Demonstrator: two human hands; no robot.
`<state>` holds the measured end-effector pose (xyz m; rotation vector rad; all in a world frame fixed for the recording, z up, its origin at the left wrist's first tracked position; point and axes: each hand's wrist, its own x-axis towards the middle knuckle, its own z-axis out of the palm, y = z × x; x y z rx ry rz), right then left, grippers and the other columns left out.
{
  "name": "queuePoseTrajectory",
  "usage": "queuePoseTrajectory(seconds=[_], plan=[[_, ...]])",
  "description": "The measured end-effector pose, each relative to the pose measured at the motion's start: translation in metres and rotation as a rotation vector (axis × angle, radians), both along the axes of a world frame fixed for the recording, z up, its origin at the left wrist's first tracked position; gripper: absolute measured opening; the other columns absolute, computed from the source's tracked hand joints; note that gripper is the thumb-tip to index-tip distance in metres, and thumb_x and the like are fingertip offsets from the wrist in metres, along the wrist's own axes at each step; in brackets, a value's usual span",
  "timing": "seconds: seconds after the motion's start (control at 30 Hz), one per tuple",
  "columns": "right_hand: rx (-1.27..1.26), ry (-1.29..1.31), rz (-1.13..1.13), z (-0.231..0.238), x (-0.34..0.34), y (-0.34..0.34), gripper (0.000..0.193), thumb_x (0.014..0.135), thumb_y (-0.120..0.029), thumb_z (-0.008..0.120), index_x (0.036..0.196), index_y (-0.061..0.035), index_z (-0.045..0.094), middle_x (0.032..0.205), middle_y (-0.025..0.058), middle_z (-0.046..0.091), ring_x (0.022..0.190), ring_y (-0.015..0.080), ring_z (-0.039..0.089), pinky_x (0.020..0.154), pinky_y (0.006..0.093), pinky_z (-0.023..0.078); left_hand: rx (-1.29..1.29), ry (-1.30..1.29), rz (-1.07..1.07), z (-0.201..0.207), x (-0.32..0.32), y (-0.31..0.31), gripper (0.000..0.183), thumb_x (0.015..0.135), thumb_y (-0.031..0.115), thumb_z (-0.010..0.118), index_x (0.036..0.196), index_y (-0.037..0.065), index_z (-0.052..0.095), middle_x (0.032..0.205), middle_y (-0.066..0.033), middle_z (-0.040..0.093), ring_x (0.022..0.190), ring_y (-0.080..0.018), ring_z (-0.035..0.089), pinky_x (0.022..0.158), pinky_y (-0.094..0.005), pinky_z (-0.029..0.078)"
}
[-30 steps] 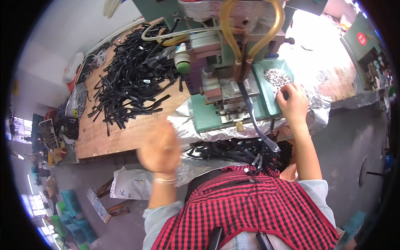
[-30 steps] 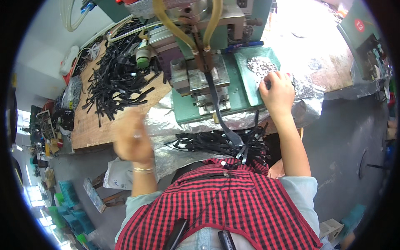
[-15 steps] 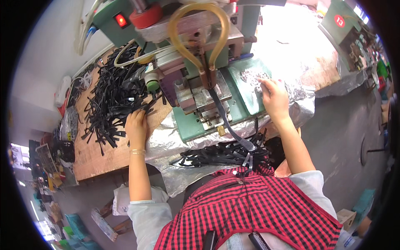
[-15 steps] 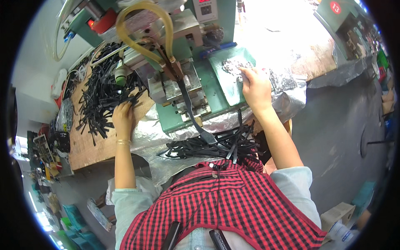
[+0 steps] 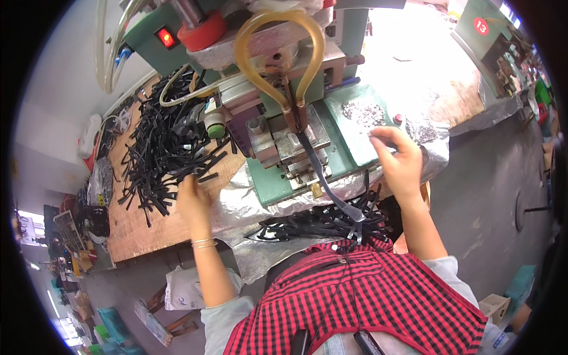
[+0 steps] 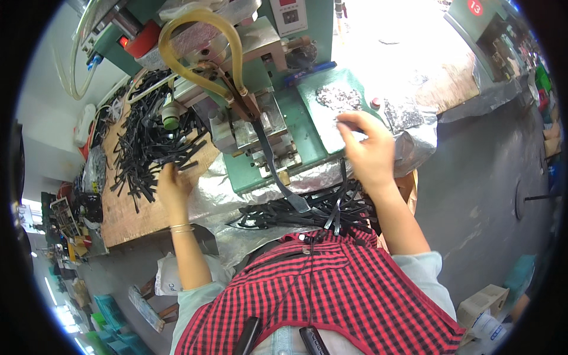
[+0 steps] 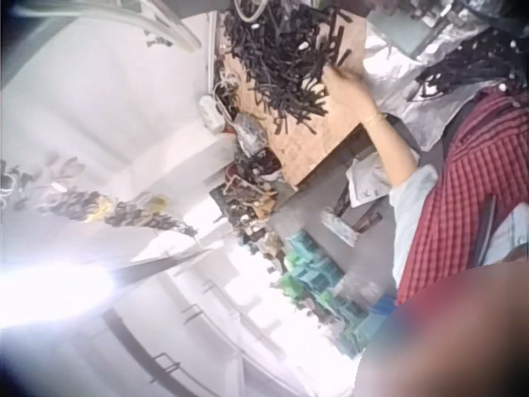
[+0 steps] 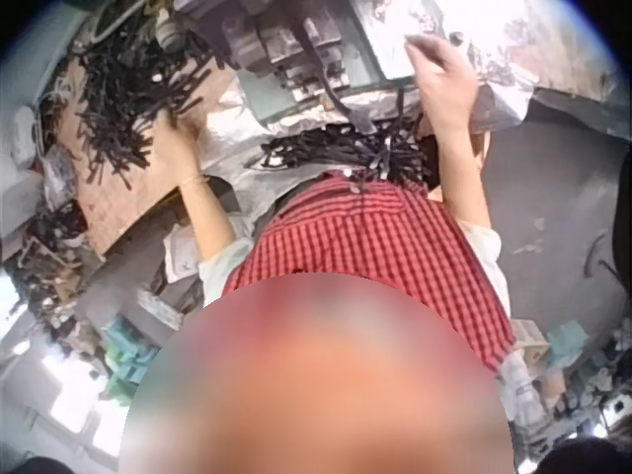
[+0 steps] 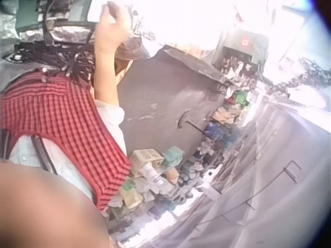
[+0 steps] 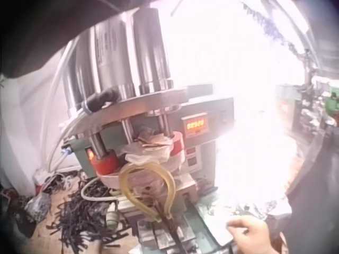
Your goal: The person repeatedly picks black wire pieces and small metallic components from trays, inserts them into a press machine, and operates the press to assemble the parts. The assembled components are placed back into a tray on the workbench.
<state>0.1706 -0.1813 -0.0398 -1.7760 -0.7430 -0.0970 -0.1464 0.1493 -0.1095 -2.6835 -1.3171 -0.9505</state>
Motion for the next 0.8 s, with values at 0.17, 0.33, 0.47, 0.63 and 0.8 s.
queuePoseTrajectory(seconds=[0.17, 0.33, 0.47, 0.63, 0.8], plan=[[0.189, -0.198, 0.271, 0.034, -0.009, 0.073, 0.013, 0.09, 0.002, 0.07, 0.102, 0.0011, 0.074, 0.096, 0.0096, 0.076, 0.093, 0.0186, 0.073, 0.086, 0.0315, 0.056, -0.068, -0.266, -0.097, 0.002, 0.061, -0.001, 0.015, 0.101, 0.008, 0.063, 0.114, 0.0, 0.066, 0.103, -0.0222, 0.068, 0.087, -0.0425, 0.066, 0.077, -0.0427, 0.054], [0.236, -0.161, 0.199, 0.023, -0.015, 0.089, 0.015, 0.095, 0.005, 0.063, 0.11, 0.0022, 0.065, 0.098, 0.0088, 0.071, 0.096, 0.0184, 0.071, 0.088, 0.0321, 0.055, -0.366, -0.796, -0.271, 0.039, 0.082, -0.042, 0.019, 0.113, 0.017, 0.053, 0.105, 0.001, 0.059, 0.099, -0.0049, 0.07, 0.08, -0.0083, 0.066, 0.069, -0.0212, 0.054], [0.371, 0.184, 0.357, 0.035, -0.038, 0.097, 0.025, 0.099, 0.001, 0.057, 0.123, 0.003, 0.057, 0.113, 0.0159, 0.07, 0.109, 0.025, 0.071, 0.097, 0.035, 0.054, -0.393, -1.148, -0.601, 0.132, 0.094, -0.095, 0.015, 0.112, 0.012, 0.052, 0.102, 0.001, 0.055, 0.092, -0.0141, 0.071, 0.068, -0.0135, 0.065, 0.053, -0.0243, 0.051], [0.516, 0.52, 0.496, 0.043, -0.055, 0.097, 0.037, 0.101, 0.002, 0.055, 0.137, 0.0043, 0.051, 0.121, 0.0177, 0.072, 0.117, 0.0207, 0.068, 0.104, 0.0332, 0.05, -0.263, -0.971, -0.821, 0.184, 0.132, -0.101, 0.019, 0.11, 0.014, 0.058, 0.102, -0.004, 0.056, 0.092, -0.0181, 0.073, 0.064, -0.0165, 0.067, 0.059, -0.0253, 0.056], [0.368, 0.495, 0.507, 0.052, -0.05, 0.095, 0.049, 0.099, 0.002, 0.055, 0.147, 0.0041, 0.045, 0.124, 0.0187, 0.073, 0.114, 0.0216, 0.069, 0.104, 0.0321, 0.05, -0.281, -0.972, -0.803, 0.191, 0.132, -0.099, 0.019, 0.109, 0.013, 0.06, 0.102, -0.005, 0.058, 0.093, -0.0173, 0.074, 0.067, -0.0171, 0.07, 0.059, -0.0241, 0.057]])
